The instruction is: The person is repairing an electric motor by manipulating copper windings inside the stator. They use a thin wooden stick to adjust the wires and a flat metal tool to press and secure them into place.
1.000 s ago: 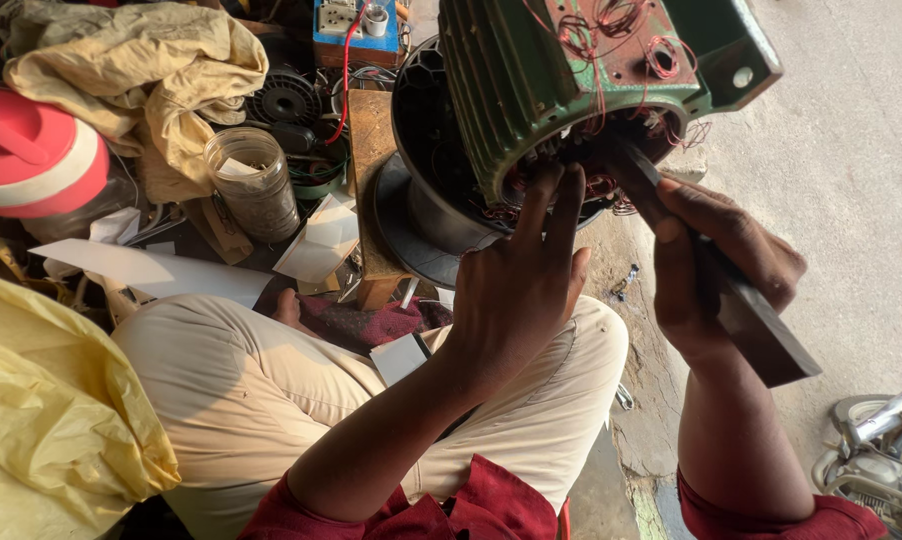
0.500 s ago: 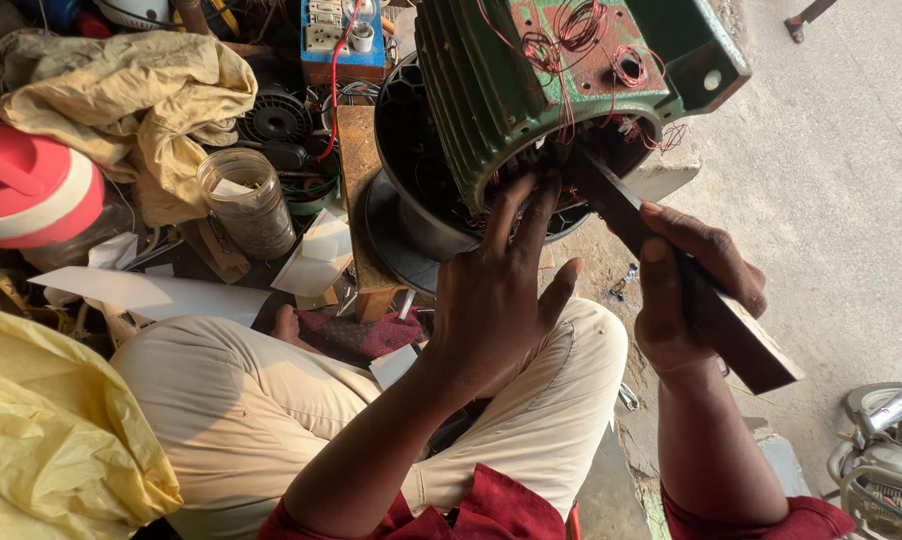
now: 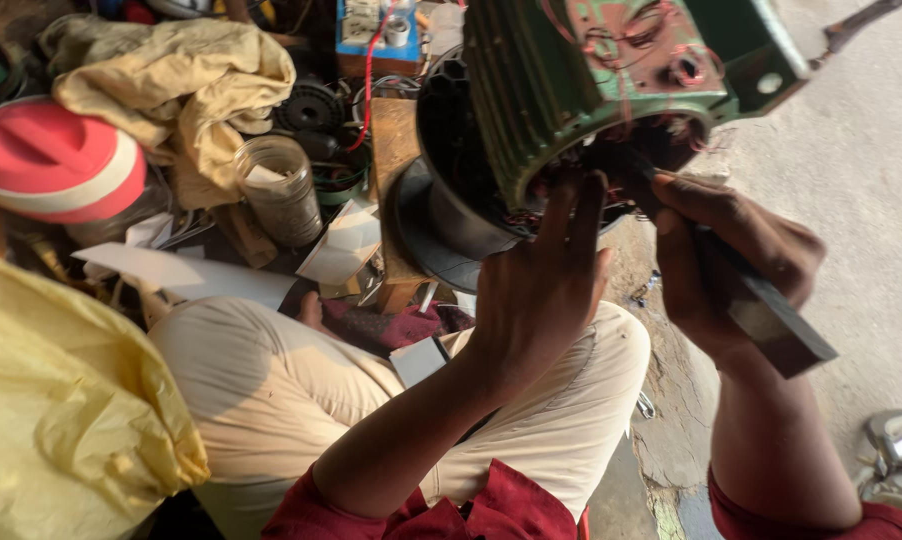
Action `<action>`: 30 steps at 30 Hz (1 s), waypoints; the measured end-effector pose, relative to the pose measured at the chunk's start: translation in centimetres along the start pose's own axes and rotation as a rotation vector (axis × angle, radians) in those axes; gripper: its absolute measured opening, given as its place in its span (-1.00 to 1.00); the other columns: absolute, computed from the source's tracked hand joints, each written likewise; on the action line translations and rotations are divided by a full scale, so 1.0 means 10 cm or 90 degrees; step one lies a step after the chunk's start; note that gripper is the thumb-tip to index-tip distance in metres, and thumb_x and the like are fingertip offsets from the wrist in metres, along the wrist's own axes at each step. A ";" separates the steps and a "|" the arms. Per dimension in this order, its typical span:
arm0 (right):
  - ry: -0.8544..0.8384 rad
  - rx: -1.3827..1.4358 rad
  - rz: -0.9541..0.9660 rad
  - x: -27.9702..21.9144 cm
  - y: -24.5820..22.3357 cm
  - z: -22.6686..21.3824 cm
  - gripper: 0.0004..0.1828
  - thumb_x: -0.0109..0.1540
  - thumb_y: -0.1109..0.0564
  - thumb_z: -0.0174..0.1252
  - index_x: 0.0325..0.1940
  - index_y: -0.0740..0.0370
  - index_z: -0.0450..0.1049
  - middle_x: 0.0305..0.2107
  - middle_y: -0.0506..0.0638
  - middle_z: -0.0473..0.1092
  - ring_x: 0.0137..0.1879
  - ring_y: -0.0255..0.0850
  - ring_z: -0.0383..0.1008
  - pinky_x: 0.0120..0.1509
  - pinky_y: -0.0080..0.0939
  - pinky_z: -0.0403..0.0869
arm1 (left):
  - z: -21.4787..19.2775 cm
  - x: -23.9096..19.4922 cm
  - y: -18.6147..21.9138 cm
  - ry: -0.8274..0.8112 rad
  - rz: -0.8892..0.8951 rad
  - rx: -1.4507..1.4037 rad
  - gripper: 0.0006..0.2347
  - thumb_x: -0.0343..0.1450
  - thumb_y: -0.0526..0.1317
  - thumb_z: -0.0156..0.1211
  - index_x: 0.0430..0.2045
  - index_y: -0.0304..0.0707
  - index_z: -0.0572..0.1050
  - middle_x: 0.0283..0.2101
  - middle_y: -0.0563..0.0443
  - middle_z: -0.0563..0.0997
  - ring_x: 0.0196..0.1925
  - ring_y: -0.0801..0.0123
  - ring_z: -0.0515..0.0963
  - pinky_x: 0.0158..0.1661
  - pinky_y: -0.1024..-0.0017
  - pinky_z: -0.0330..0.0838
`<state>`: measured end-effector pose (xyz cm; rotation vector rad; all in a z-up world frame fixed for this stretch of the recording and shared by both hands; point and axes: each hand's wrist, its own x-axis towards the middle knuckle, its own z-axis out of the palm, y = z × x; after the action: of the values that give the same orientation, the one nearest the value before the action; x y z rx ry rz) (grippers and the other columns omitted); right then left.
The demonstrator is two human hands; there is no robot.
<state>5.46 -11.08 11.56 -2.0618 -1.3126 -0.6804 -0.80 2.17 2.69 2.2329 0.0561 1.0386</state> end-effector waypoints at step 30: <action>-0.083 -0.075 -0.016 0.02 -0.12 -0.22 -0.81 0.42 0.36 0.19 0.12 0.41 0.55 -0.28 0.13 0.55 -0.30 -0.32 0.53 -0.18 -0.41 0.44 | 0.01 0.00 -0.16 0.050 0.061 -0.118 -0.42 0.33 -0.12 0.39 0.18 -0.48 0.31 0.28 -0.26 0.40 -0.07 -0.04 0.71 -0.22 0.24 0.65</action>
<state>4.23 -12.09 13.46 -2.2196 -1.4042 -0.6571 -0.36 3.40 1.72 2.0445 -0.1104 1.1347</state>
